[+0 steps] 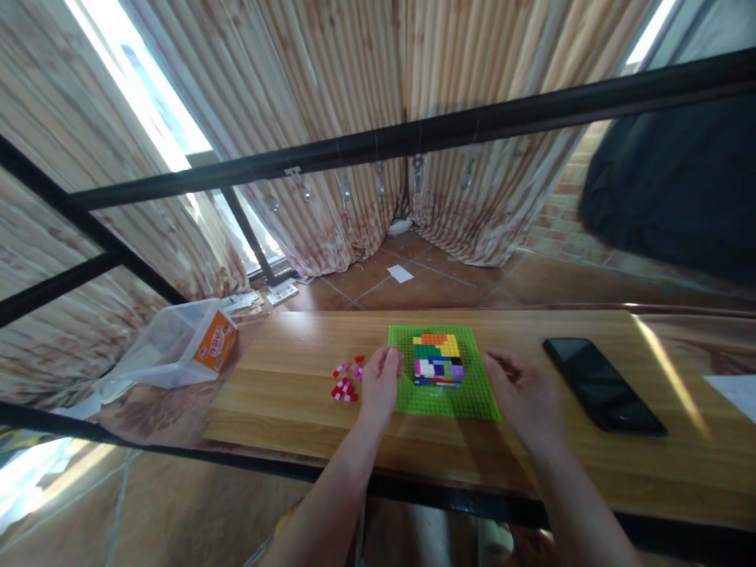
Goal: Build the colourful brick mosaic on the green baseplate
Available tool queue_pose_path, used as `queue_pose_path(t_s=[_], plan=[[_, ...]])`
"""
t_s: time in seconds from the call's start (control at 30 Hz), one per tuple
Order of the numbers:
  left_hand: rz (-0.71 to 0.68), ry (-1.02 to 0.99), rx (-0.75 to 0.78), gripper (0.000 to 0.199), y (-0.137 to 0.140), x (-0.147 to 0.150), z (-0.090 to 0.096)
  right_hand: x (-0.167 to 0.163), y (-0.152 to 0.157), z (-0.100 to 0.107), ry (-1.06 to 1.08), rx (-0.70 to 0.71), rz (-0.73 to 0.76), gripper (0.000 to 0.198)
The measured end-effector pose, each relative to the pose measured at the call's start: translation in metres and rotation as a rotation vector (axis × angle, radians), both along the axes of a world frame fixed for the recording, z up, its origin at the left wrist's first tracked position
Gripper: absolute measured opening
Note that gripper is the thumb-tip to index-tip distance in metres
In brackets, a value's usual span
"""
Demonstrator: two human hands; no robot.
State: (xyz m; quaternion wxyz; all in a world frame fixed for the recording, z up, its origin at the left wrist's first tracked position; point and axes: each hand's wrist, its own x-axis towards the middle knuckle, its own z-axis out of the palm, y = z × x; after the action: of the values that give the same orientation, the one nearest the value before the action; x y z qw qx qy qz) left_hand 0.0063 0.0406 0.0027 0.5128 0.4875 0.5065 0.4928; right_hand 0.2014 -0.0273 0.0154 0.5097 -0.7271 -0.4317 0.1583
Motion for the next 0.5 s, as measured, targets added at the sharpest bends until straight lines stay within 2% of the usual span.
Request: queue_pose_path(t_s=[0.13,0.23,0.37,0.43,0.5], plan=[[-0.087,0.095,0.082,0.037,-0.007,0.005,-0.01,-0.008,0.01,-0.009,-0.045,-0.029,0.079,0.047],[-0.076,0.18,0.135,0.038,-0.015,0.007,-0.011,-0.009,0.011,-0.008,-0.042,0.01,0.07,0.048],[-0.042,0.272,0.21,0.031,-0.028,-0.005,0.007,-0.021,-0.001,0.01,-0.018,0.199,0.048,0.041],[-0.045,0.326,0.244,0.026,-0.038,-0.02,0.019,-0.043,-0.014,0.024,-0.005,0.279,0.125,0.035],[-0.066,0.383,0.26,0.02,-0.052,-0.041,0.026,-0.076,-0.033,0.035,-0.032,0.271,0.301,0.03]])
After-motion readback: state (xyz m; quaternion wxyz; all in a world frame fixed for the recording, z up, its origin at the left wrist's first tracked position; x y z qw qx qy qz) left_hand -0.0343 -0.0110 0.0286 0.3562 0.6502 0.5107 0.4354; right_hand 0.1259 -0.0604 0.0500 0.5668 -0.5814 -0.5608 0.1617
